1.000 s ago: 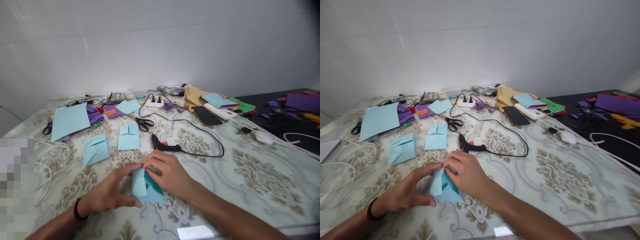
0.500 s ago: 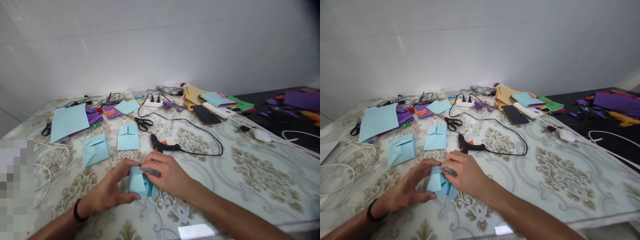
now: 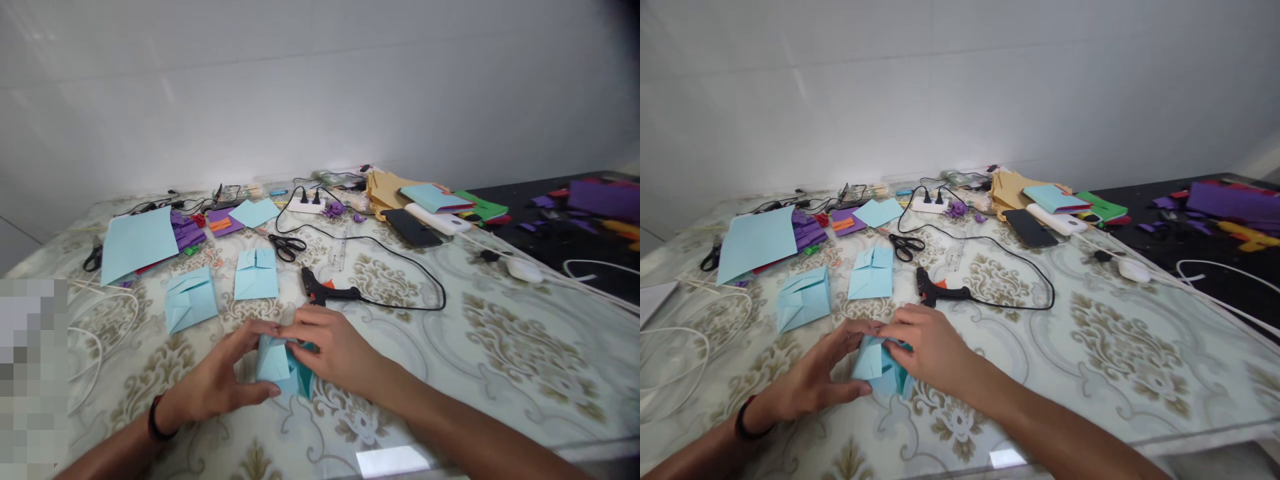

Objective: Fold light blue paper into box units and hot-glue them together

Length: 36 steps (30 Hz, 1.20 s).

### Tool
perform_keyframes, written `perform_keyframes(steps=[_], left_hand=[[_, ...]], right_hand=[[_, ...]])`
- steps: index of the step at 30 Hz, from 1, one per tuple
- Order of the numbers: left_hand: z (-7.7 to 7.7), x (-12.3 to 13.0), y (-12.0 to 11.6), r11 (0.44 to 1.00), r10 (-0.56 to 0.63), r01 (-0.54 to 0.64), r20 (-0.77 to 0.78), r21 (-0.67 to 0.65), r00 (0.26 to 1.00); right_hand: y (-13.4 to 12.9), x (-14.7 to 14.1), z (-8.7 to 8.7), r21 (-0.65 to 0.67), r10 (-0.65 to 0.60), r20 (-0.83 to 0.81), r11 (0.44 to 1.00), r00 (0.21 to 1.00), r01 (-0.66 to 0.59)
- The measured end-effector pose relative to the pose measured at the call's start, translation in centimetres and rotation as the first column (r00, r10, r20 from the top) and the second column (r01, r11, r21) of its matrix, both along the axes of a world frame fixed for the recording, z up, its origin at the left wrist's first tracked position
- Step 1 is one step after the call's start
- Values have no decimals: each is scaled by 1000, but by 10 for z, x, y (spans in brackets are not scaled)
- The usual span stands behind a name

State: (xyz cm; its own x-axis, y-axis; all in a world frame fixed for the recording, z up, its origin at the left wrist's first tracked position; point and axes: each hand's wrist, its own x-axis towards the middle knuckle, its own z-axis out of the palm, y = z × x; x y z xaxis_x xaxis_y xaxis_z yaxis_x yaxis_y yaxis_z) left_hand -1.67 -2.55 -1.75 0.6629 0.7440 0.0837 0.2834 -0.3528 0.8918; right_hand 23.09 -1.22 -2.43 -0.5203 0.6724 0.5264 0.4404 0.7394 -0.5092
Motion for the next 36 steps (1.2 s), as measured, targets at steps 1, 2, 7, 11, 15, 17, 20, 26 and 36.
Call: perform_keyframes(steps=[1, 2, 7, 11, 15, 17, 20, 26, 36], left_hand=[[2, 0, 0, 999, -6, 7, -27, 32, 1000], [3, 0, 0, 998, -10, 13, -54, 63, 998], [9, 1, 1, 993, 8, 9, -141, 118, 990], [6, 1, 1, 990, 20, 2, -153, 142, 988], [4, 0, 2, 990, 16, 4, -148, 138, 989], [4, -1, 2, 991, 13, 8, -148, 137, 989], [4, -2, 3, 988, 17, 6, -150, 152, 988], [7, -3, 1, 977, -2, 27, -117, 210, 993], [10, -5, 2, 962, -36, 48, -47, 269, 998]], right_hand=[[0, 0, 0, 4, -2, 23, 1000, 1000, 2], [1, 0, 0, 7, -6, 45, 1000, 999, 5], [2, 0, 0, -8, -35, 96, 999, 995, 36], [1, -1, -2, -56, -42, 123, 997, 992, 49], [0, 1, 6, -119, 10, 123, 993, 992, 5], [3, 6, 15, -195, 82, 83, 979, 993, -64], [16, 22, 24, -281, 109, -7, 954, 994, -107], [57, 70, 6, -111, -308, 249, 933, 919, 342], [70, 74, -8, -226, -209, 386, 923, 898, 312]])
